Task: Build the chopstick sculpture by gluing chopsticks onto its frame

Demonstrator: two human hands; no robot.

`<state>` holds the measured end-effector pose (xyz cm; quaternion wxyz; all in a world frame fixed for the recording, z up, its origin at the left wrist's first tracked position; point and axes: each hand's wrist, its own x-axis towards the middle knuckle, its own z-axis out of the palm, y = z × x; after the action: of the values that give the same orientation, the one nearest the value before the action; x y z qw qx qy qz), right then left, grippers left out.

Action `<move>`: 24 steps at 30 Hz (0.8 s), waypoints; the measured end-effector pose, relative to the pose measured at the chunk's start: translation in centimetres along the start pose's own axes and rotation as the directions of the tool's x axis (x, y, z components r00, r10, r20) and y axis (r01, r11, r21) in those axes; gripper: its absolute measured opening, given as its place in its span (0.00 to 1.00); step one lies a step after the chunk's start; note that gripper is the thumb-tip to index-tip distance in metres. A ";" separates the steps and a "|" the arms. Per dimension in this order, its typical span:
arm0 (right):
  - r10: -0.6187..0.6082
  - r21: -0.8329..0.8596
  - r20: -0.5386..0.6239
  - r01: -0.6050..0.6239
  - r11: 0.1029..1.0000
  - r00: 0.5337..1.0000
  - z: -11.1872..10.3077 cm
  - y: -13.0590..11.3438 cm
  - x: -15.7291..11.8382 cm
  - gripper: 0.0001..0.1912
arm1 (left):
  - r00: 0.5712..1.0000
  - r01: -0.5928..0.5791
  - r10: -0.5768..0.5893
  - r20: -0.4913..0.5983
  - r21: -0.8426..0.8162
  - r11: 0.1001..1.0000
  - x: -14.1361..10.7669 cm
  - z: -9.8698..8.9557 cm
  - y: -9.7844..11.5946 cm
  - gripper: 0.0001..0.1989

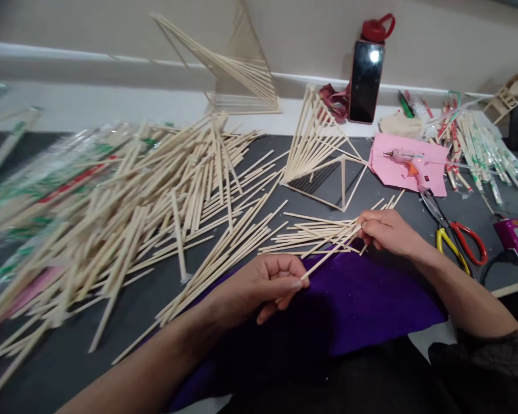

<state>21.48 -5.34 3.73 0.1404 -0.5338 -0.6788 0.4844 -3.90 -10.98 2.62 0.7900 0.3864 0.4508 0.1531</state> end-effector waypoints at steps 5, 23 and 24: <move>0.008 0.290 0.083 -0.032 0.956 0.996 -0.1 0.7 0.0 0.10 | 0.999 0.011 -0.008 -0.052 0.057 0.998 0.0 0.0 -0.1 0.15; -0.498 -0.716 0.130 0.429 0.551 0.857 0.9 1.2 0.0 0.13 | 0.989 0.005 0.014 -0.145 0.132 0.991 0.0 0.4 0.0 0.10; -0.508 -0.716 0.126 0.433 0.548 0.852 0.9 1.3 0.1 0.13 | 0.989 0.002 0.017 -0.148 0.130 0.991 0.0 0.5 0.0 0.10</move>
<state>21.54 -5.74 2.23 0.0757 -0.3655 -0.9228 0.0958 -3.48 -11.19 2.79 0.7268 0.4262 0.5160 0.1547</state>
